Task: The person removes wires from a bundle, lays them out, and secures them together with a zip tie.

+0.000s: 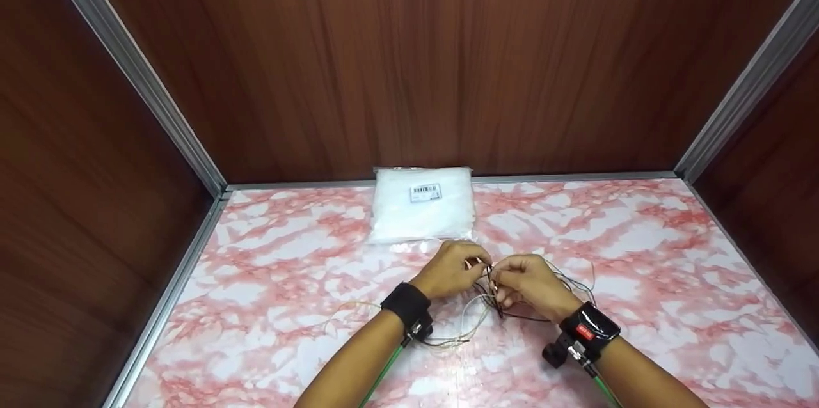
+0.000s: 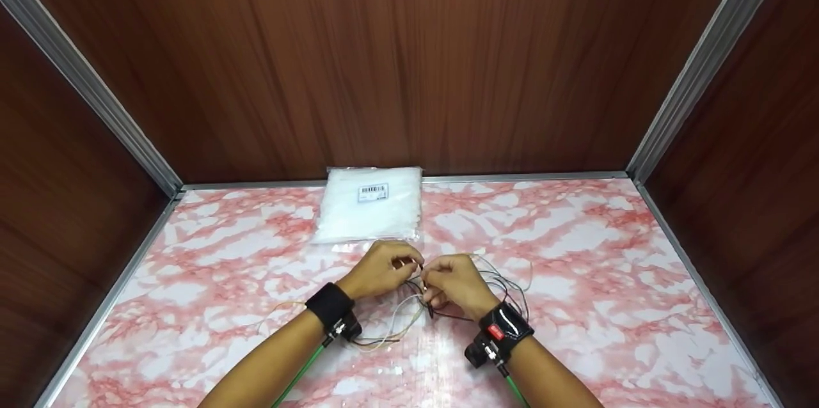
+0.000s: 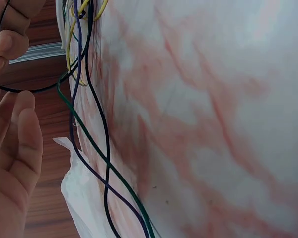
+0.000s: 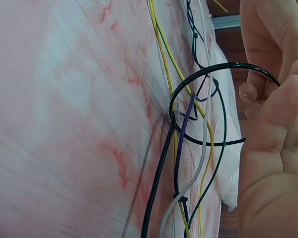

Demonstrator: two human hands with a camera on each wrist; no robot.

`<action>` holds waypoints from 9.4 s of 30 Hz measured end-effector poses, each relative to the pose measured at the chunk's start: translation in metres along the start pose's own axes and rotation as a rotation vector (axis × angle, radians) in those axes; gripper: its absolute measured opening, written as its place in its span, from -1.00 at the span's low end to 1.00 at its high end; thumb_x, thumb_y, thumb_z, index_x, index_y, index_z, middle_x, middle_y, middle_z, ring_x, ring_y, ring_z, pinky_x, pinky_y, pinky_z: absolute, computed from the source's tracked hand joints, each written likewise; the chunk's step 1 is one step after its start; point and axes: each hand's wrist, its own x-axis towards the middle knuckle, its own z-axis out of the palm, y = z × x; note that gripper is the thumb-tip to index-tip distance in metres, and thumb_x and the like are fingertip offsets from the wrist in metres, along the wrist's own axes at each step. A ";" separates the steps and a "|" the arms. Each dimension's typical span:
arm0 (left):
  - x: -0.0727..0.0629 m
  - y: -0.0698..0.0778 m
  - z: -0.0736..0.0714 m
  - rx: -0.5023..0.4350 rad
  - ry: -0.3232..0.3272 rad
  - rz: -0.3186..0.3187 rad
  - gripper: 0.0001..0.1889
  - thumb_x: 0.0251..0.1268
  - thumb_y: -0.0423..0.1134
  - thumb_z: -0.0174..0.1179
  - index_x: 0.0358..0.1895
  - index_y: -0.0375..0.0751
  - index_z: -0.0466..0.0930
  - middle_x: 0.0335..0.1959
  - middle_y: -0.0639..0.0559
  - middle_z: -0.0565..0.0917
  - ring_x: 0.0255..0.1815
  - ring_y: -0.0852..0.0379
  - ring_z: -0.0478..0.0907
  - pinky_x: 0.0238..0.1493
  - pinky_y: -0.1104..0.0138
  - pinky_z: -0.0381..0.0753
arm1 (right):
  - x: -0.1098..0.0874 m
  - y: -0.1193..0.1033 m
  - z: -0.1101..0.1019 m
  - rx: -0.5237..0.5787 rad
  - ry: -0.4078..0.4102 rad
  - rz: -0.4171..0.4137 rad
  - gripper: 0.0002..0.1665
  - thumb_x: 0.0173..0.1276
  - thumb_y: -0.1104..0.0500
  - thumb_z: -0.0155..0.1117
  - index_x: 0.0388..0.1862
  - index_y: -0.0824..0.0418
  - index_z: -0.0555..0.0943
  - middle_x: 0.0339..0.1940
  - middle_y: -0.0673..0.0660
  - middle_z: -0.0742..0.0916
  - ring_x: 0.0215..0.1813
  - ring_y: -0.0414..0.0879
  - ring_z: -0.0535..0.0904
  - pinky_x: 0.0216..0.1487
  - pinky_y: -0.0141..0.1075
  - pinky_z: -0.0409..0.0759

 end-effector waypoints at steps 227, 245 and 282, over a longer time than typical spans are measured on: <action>-0.017 0.026 0.020 0.653 -0.223 -0.320 -0.63 -0.04 -0.08 0.37 -0.77 0.03 0.35 -0.64 0.14 0.58 -0.52 0.09 0.55 -0.45 0.22 0.42 | 0.013 0.009 0.006 -0.884 0.007 -0.474 -0.81 0.14 0.23 0.44 -0.39 -0.12 0.77 -0.38 -0.19 0.74 -0.26 -0.30 0.60 -0.13 -0.37 0.57; -0.017 0.025 0.010 0.512 -0.308 -0.327 -0.81 -0.08 -0.25 0.37 -0.64 -0.09 0.52 -0.66 0.13 0.54 -0.63 0.17 0.40 -0.61 0.27 0.39 | 0.015 0.013 0.006 -1.118 -0.011 -0.626 -0.66 0.02 0.16 0.45 -0.14 0.06 0.72 -0.06 -0.01 0.73 0.06 -0.11 0.60 0.17 -0.12 0.53; -0.025 0.026 0.001 0.303 -0.236 -0.062 -0.93 0.24 -0.29 0.23 -0.39 -0.07 0.65 -0.48 0.21 0.66 -0.51 0.37 0.41 -0.46 0.59 0.34 | 0.012 0.019 0.012 -1.401 0.017 -0.641 -0.90 0.09 0.28 0.37 -0.44 0.08 0.64 -0.45 -0.04 0.55 -0.35 -0.12 0.46 -0.29 -0.28 0.47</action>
